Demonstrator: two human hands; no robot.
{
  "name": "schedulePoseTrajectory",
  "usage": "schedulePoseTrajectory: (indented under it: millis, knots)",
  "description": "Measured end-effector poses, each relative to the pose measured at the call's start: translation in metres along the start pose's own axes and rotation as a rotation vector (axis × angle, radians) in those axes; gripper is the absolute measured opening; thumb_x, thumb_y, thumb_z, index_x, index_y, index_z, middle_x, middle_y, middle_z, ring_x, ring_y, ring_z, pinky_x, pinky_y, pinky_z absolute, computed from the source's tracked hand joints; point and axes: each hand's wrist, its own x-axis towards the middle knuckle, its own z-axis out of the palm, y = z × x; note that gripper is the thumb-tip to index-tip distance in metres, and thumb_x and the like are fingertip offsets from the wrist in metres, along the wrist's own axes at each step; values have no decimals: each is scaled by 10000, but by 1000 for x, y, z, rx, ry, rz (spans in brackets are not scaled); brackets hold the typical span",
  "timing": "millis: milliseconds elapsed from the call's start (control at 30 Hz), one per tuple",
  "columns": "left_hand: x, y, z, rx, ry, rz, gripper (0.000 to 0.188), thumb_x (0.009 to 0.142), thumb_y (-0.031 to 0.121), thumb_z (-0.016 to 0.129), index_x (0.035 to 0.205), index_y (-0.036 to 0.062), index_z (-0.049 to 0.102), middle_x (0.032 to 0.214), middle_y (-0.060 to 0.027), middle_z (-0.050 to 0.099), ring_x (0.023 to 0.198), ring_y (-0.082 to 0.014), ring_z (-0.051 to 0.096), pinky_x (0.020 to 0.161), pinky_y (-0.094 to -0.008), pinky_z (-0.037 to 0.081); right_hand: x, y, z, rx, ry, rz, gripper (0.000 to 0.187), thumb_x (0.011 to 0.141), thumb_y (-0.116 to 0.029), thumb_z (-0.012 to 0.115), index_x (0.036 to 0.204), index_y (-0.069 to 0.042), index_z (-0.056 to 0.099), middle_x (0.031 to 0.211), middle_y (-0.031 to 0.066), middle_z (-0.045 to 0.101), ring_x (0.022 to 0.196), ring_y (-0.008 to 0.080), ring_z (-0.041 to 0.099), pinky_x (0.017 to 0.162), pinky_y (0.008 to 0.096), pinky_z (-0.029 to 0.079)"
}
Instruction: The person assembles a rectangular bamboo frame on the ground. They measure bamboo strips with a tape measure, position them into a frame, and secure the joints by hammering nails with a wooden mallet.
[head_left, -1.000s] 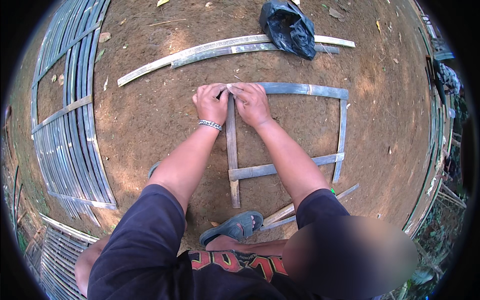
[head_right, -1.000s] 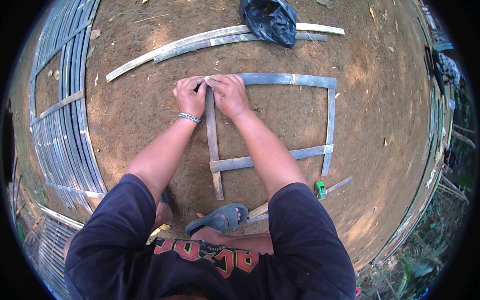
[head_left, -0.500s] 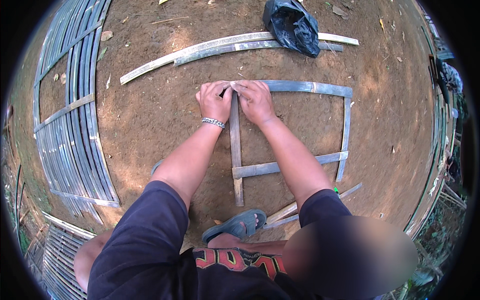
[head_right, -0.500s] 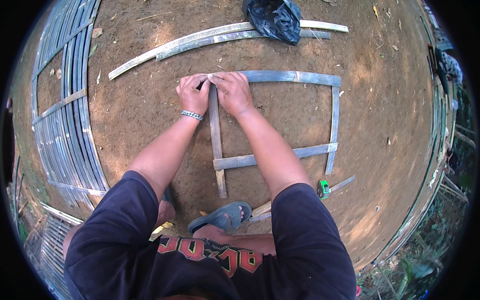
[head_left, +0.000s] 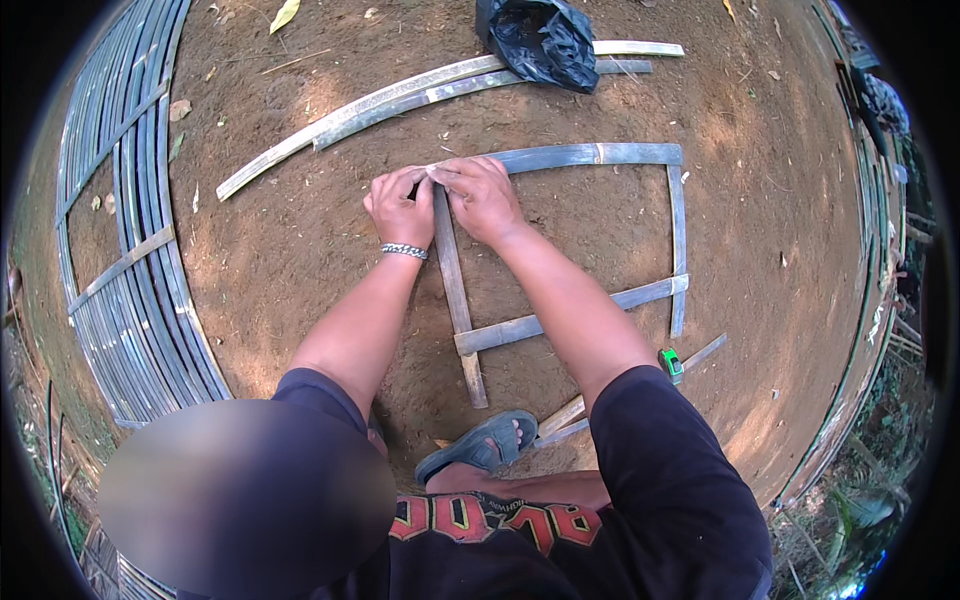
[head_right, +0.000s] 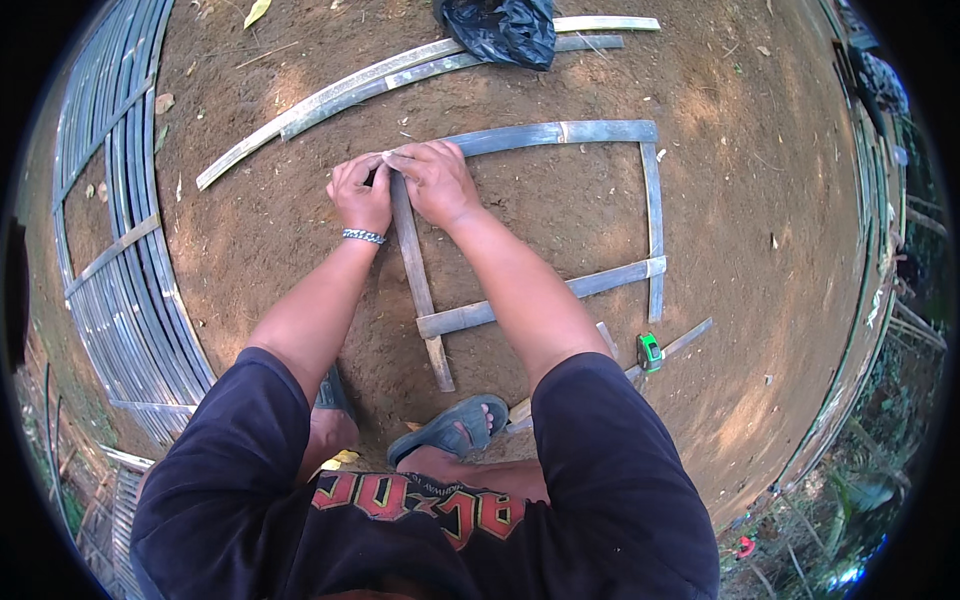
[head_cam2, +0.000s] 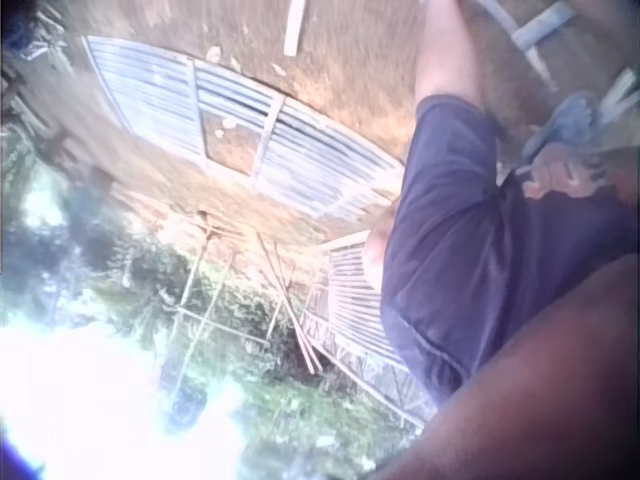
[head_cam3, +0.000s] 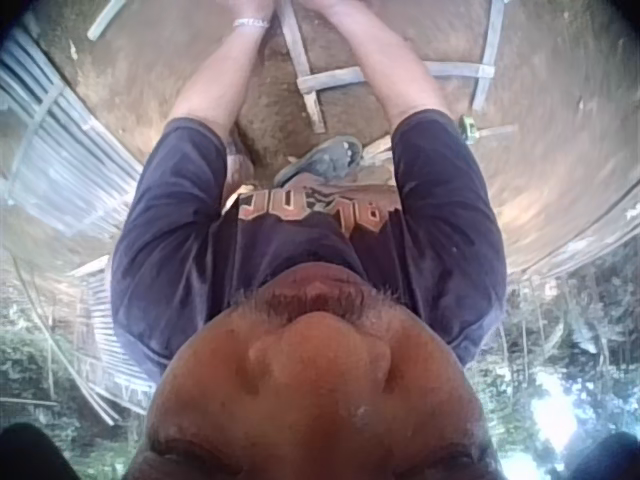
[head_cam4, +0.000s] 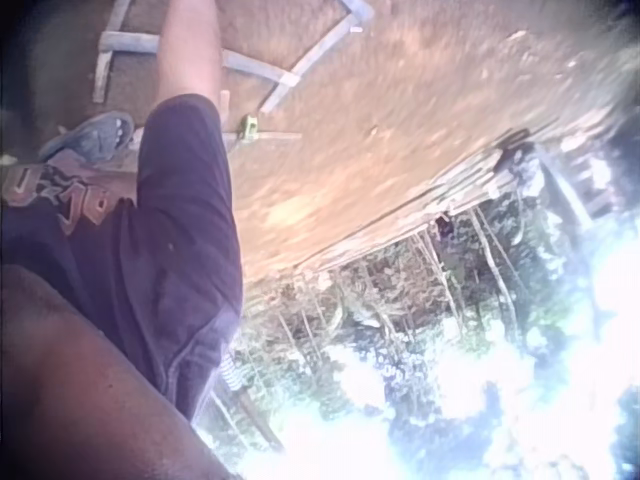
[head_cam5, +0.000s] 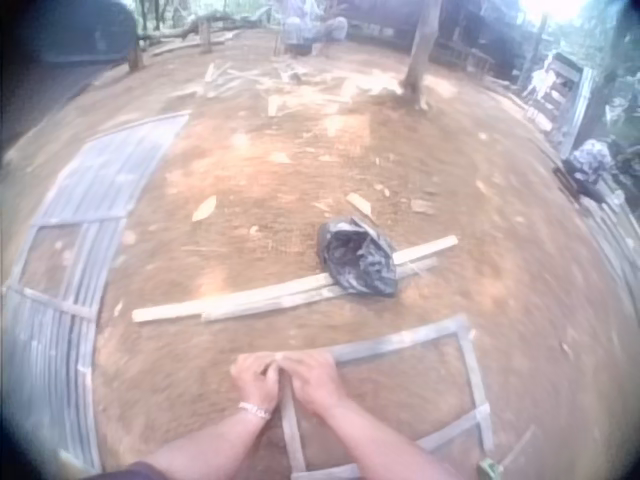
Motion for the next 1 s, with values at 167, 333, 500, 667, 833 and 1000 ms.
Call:
schedulePoseTrajectory:
  millis: [167, 333, 500, 667, 833, 1000]
  knots:
    - [1, 3, 1, -2, -16, 14, 113, 817, 147, 773, 930, 150, 767, 1027, 21, 749, 1034, -220, 632, 957, -393, 400, -3, -1, 3, -16, 29, 41, 334, 829, -71, 675, 1122, -197, 774, 1129, 17, 719, 1127, 248, 642, 1050, 426, 437]
    - [0, 0, 4, -2, -8, 21, 115, 822, 158, 771, 937, 154, 771, 1036, 12, 751, 1039, -232, 632, 959, -405, 402, -4, -13, -3, -3, 7, 120, 325, 844, -79, 665, 1137, -179, 767, 1169, 36, 701, 1172, 264, 619, 1075, 434, 429]
    - [1, -3, 3, 2, -23, 40, 115, 826, 164, 772, 939, 146, 772, 1024, 6, 752, 1026, -231, 635, 965, -403, 407, -15, -49, -19, 57, 117, 214, 436, 821, -108, 694, 1257, -115, 683, 1294, 118, 623, 1237, 319, 563, 1101, 472, 409]
    - [2, -1, 4, 28, -16, 53, 76, 862, 191, 779, 924, 147, 771, 1022, 2, 757, 1035, -222, 636, 976, -398, 405, -94, -85, -65, 55, 127, 399, 536, 860, -127, 701, 1384, -94, 595, 1308, 129, 606, 1230, 339, 555, 1077, 464, 416]
    - [0, -5, 6, 23, -29, 48, 81, 866, 200, 786, 925, 148, 769, 1043, 11, 760, 1053, -220, 635, 979, -405, 409, -217, -102, -110, -67, -16, 639, 546, 851, -124, 715, 1385, -120, 600, 1257, 132, 612, 1191, 342, 564, 1054, 466, 429]
    - [1, -9, 9, 38, -38, 43, 84, 871, 213, 787, 923, 148, 774, 1040, 16, 763, 1061, -223, 640, 984, -420, 420, -309, -99, -138, -233, 12, 1025, 507, 854, -108, 721, 1343, -104, 588, 1257, 191, 585, 1216, 391, 540, 1071, 480, 426]
